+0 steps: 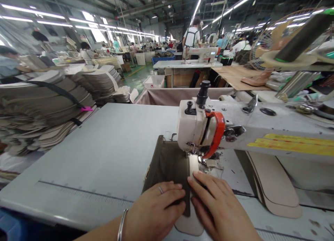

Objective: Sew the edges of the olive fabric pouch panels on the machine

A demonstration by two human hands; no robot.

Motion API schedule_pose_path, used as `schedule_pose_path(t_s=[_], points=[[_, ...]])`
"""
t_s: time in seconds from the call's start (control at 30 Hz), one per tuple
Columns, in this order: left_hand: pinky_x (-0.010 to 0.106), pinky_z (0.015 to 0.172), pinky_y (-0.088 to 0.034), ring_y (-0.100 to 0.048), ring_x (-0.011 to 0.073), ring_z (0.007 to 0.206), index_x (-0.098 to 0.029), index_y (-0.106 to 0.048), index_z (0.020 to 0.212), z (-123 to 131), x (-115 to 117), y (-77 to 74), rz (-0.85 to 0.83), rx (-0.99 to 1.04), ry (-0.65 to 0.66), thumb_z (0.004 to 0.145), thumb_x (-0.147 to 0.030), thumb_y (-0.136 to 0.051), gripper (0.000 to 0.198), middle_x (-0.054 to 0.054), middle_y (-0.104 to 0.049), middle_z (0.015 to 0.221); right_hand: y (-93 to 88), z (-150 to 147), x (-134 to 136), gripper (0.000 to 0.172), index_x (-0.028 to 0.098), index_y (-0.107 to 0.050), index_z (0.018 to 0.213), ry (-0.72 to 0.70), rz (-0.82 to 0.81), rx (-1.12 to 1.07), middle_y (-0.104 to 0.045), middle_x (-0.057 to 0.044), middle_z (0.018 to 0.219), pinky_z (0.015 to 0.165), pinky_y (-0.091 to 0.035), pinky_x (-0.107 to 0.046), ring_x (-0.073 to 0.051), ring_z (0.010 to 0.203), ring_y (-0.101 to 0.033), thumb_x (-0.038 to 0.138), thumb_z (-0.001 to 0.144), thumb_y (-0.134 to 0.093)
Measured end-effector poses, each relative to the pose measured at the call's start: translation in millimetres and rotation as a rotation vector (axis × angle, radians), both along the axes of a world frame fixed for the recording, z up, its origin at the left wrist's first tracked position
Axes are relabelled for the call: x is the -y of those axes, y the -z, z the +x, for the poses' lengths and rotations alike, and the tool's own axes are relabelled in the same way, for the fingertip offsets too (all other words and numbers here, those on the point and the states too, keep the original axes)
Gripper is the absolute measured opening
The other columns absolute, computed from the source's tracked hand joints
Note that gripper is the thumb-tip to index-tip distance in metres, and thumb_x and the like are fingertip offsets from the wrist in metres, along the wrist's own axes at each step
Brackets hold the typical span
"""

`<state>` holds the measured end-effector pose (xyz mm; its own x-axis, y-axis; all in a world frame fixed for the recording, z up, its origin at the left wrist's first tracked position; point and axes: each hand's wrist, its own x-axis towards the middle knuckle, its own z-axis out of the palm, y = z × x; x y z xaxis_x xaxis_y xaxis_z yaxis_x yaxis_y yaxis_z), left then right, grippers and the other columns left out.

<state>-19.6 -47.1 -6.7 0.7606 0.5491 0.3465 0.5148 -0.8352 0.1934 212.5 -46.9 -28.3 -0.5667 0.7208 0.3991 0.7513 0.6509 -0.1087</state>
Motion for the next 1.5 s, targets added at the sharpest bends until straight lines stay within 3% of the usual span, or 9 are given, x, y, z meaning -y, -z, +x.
schedule_pose_path(t_s=[0.43, 0.87, 1.1, 1.5], points=[[0.035, 0.113, -0.036, -0.054, 0.0174, 0.118, -0.016, -0.059, 0.115, 1.8, -28.2, -2.0, 0.014, -0.053, 0.033, 0.097, -0.017, -0.045, 0.023, 0.002, -0.062, 0.123, -3.1, -0.9, -3.7, 0.041, 0.015, -0.054, 0.129, -0.032, 0.056, 0.002, -0.054, -0.012, 0.129, 0.089, -0.048, -0.040, -0.025, 0.115, -0.051, 0.021, 0.089, -0.052], [0.032, 0.105, -0.043, -0.056, 0.0167, 0.113, -0.013, -0.059, 0.111, 6.8, -57.4, -2.9, 0.066, -0.083, 0.107, 0.097, -0.019, -0.044, 0.021, 0.007, -0.064, 0.117, -5.6, 0.8, -3.9, 0.041, 0.015, -0.053, 0.130, -0.031, 0.039, -0.002, -0.055, -0.010, 0.128, 0.091, -0.047, -0.038, -0.024, 0.115, -0.051, 0.020, 0.089, -0.051], [0.031, 0.098, -0.048, -0.058, 0.0184, 0.108, -0.012, -0.059, 0.106, 13.7, -72.2, -5.5, 0.024, -0.119, 0.053, 0.095, -0.017, -0.050, 0.015, 0.007, -0.064, 0.110, -12.1, -3.5, -13.6, 0.043, 0.018, -0.053, 0.129, 0.025, -0.038, 0.008, -0.055, -0.008, 0.128, 0.088, -0.048, -0.041, -0.025, 0.110, -0.053, 0.025, 0.087, -0.056], [0.033, 0.099, -0.047, -0.055, 0.0182, 0.109, -0.015, -0.061, 0.101, 22.3, -92.0, -2.7, -0.050, -0.123, -0.041, 0.094, -0.018, -0.051, 0.012, 0.006, -0.063, 0.103, -9.6, -6.3, -33.6, 0.049, 0.019, -0.046, 0.136, 0.109, -0.125, 0.070, -0.053, -0.009, 0.132, 0.091, -0.045, -0.047, -0.027, 0.110, -0.052, 0.032, 0.089, -0.054]])
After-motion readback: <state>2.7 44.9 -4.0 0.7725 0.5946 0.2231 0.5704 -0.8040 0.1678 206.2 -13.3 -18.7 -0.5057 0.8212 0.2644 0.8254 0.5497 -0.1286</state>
